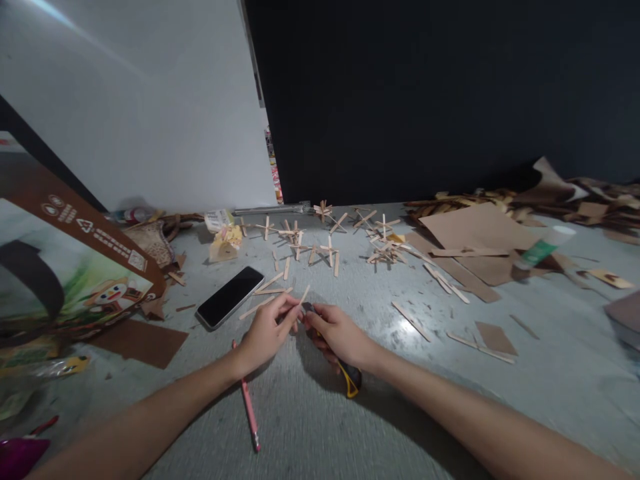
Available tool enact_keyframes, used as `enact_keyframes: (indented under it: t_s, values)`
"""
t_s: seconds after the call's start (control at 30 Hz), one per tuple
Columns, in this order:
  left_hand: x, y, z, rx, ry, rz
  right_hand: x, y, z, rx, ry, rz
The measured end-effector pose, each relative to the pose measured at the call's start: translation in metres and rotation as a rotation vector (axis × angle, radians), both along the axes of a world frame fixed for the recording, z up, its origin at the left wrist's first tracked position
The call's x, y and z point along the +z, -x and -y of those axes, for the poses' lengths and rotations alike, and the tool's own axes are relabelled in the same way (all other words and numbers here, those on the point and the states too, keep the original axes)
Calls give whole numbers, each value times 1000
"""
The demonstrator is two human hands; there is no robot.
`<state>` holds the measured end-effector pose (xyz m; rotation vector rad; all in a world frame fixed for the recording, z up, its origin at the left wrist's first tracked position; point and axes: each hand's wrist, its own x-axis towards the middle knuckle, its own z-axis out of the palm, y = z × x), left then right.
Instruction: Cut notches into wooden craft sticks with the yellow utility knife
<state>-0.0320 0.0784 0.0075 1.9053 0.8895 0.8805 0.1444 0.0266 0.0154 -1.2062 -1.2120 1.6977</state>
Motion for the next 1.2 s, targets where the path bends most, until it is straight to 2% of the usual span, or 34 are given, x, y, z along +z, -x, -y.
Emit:
enact_keyframes:
  t_s: [1.2]
  values:
    - [0, -1, -1, 6, 62, 12, -1, 0, 0, -3, -25, -11]
